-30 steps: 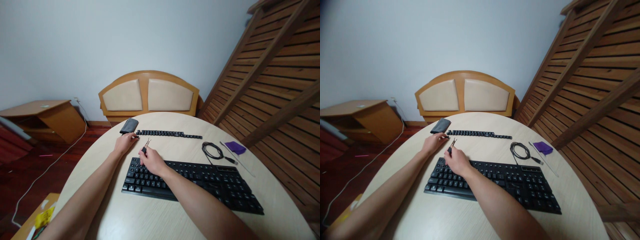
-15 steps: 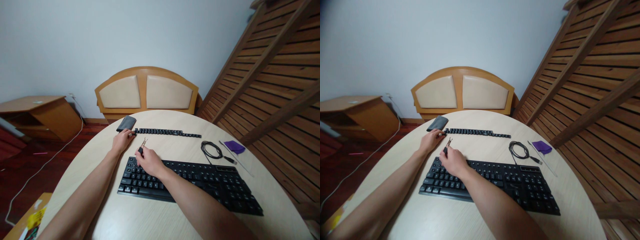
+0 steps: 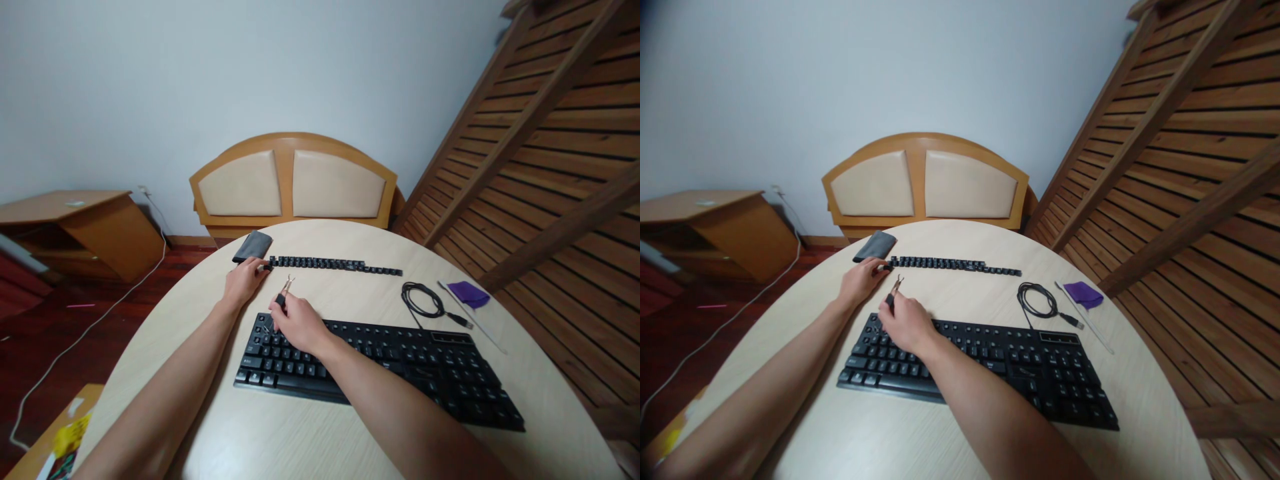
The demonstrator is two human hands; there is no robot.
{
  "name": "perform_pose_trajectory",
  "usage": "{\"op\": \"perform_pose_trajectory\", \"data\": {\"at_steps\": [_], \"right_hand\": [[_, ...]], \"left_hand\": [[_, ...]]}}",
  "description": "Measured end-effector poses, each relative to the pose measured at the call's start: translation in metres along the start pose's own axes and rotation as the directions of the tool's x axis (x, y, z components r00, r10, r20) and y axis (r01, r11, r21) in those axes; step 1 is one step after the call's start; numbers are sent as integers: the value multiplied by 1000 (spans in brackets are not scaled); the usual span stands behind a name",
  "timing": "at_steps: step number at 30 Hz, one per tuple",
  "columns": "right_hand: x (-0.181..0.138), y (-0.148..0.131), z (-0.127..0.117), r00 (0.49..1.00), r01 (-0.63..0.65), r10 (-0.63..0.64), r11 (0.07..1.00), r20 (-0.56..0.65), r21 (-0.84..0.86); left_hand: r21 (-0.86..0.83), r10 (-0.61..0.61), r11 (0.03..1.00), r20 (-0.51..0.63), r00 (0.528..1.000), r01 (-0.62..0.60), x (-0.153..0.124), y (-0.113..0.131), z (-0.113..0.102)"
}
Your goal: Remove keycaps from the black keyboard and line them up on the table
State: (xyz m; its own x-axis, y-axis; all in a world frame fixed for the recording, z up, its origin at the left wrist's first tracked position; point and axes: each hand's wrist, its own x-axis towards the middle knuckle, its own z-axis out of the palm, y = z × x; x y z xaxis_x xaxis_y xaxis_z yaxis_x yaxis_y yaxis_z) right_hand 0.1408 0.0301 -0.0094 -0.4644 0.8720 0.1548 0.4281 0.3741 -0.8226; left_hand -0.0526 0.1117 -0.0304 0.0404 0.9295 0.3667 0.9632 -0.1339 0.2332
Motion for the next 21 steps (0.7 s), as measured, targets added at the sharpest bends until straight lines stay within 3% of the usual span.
{"op": "perform_pose_trajectory", "data": {"at_steps": [8, 12, 16, 18, 21], "right_hand": [[-1, 0, -1, 998, 62, -62, 998, -15, -7], [-2, 0, 0, 995, 100, -101, 995, -11, -15], [-2, 1, 1, 990, 139, -140, 990, -23, -27], [-3, 1, 1, 989, 146, -146, 989, -15, -37], [-3, 1, 0, 990, 141, -142, 989, -3, -52]], "left_hand": [[-122, -9, 993, -54, 999, 2, -12, 1, -8], [-297, -76, 952, -3, 997, 72, -28, 5, -20], [-531, -100, 839, 62, 993, 118, -55, 14, -36], [-589, -7, 800, 175, 984, 111, -68, 20, -46], [-618, 192, 784, 325, 926, 54, -81, 28, -61]]}}
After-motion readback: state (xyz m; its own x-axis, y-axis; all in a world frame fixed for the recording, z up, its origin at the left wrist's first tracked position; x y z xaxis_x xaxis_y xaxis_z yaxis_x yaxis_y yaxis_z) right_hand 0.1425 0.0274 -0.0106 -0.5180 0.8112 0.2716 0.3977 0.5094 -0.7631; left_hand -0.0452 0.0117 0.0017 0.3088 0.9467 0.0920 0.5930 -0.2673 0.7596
